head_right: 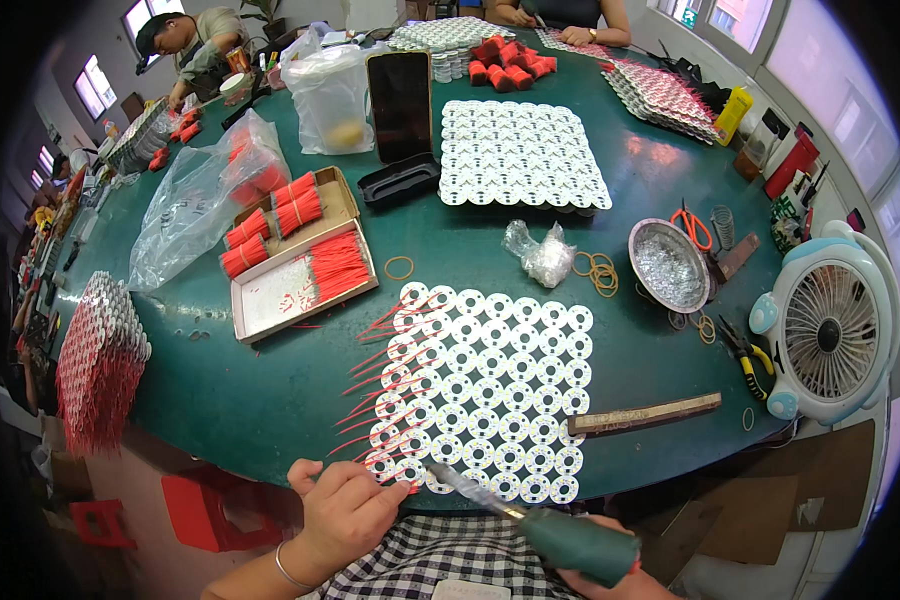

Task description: The person attaches red wires to a circular PCB array using a soldering iron.

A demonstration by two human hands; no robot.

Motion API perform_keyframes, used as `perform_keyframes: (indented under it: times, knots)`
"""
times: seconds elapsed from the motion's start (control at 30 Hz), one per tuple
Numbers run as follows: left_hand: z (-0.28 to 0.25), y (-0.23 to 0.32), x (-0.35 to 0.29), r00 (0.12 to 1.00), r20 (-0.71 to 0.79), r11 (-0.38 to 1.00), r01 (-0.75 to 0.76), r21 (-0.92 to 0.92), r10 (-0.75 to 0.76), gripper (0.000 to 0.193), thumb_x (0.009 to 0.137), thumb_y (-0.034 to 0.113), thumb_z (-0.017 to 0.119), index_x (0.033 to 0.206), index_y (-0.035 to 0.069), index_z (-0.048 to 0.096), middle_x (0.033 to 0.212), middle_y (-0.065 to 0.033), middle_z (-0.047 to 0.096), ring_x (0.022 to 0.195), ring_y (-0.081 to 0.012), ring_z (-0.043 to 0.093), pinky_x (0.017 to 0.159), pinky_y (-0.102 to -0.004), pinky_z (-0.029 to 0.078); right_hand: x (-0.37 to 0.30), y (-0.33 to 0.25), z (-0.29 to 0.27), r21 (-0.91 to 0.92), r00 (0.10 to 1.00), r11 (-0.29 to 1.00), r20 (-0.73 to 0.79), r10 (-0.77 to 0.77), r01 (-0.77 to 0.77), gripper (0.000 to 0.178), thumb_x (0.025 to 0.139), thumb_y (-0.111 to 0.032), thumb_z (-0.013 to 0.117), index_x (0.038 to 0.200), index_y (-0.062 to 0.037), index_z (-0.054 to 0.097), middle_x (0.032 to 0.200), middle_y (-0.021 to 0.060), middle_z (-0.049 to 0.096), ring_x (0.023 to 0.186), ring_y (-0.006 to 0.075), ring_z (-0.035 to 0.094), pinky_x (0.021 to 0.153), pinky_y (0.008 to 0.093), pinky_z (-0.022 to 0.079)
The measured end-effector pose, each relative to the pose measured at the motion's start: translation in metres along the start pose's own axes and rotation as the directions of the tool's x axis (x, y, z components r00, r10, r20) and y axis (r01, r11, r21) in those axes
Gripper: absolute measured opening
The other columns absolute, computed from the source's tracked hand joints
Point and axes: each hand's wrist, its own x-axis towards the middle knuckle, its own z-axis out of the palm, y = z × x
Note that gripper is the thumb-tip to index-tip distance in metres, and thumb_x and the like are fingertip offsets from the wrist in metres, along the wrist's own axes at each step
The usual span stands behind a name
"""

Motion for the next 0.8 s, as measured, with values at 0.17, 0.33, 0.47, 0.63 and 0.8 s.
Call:
perform_keyframes:
  times: [0.17, 0.33, 0.47, 0.63, 0.8]
  knots:
    - [0.002, -0.001, 0.001, 1.0, 0.009, 0.999, 0.029, -0.03, -0.028, 0.014, 0.068, 0.015, 0.061, 0.08, 0.019, 0.066, 0.065, 0.0074, 0.046, 0.074, -0.01, 0.049, 0.076, -0.0367, 0.024, -0.007, -0.02, -0.049, -0.023, 0.971, 0.999, -0.239, 0.02, -0.026, 0.051, 0.076, -0.033, 0.064, 0.112, -0.0025, 0.045, 0.097, 0.009, 0.06, 0.064, 0.0193, 0.062, 0.058, 0.0293, 0.049]
    - [-0.015, -0.006, 0.005, 0.978, 0.075, 0.96, 0.204, -0.192, -0.193, 0.013, 0.067, 0.012, 0.066, 0.077, 0.02, 0.067, 0.067, 0.008, 0.051, 0.074, -0.0118, 0.049, 0.075, -0.0349, 0.025, -0.015, -0.059, -0.19, -0.76, 0.937, 0.622, -0.328, -0.116, -0.189, 0.052, 0.075, -0.04, 0.062, 0.113, -0.0062, 0.05, 0.092, 0.0057, 0.062, 0.081, 0.0201, 0.06, 0.07, 0.0342, 0.046]
    - [-0.031, -0.022, 0.036, 0.958, 0.048, 0.892, 0.282, -0.354, -0.284, 0.014, 0.062, 0.011, 0.071, 0.074, 0.018, 0.067, 0.067, 0.0057, 0.051, 0.073, -0.0141, 0.049, 0.072, -0.0342, 0.025, 0.001, -0.127, -0.272, -0.998, 0.843, -0.037, 0.06, -0.535, 0.048, 0.063, 0.077, -0.041, 0.062, 0.122, -0.0003, 0.042, 0.097, 0.0093, 0.06, 0.059, 0.0132, 0.056, 0.05, 0.0242, 0.045]
    - [-0.022, -0.034, 0.111, 0.99, -0.133, 0.992, 0.03, -0.123, -0.047, 0.014, 0.063, 0.012, 0.067, 0.076, 0.016, 0.066, 0.063, 0.0046, 0.047, 0.068, -0.0126, 0.049, 0.071, -0.033, 0.027, 0.101, -0.228, -0.274, -0.995, 0.914, 0.096, -0.034, -0.404, 0.005, 0.031, 0.07, -0.013, 0.067, 0.098, -0.0001, 0.059, 0.091, 0.0173, 0.062, 0.083, 0.0308, 0.062, 0.073, 0.035, 0.048]
    - [0.024, -0.047, 0.156, 0.985, -0.116, 0.991, -0.126, 0.036, 0.13, 0.011, 0.068, 0.014, 0.059, 0.078, 0.016, 0.063, 0.063, 0.0046, 0.045, 0.067, -0.0107, 0.049, 0.069, -0.0321, 0.029, 0.119, -0.149, -0.273, -0.555, 0.828, 0.832, -0.469, -0.307, -0.006, 0.044, 0.075, -0.027, 0.066, 0.107, 0.001, 0.053, 0.101, 0.0111, 0.059, 0.065, 0.0141, 0.056, 0.054, 0.0242, 0.043]
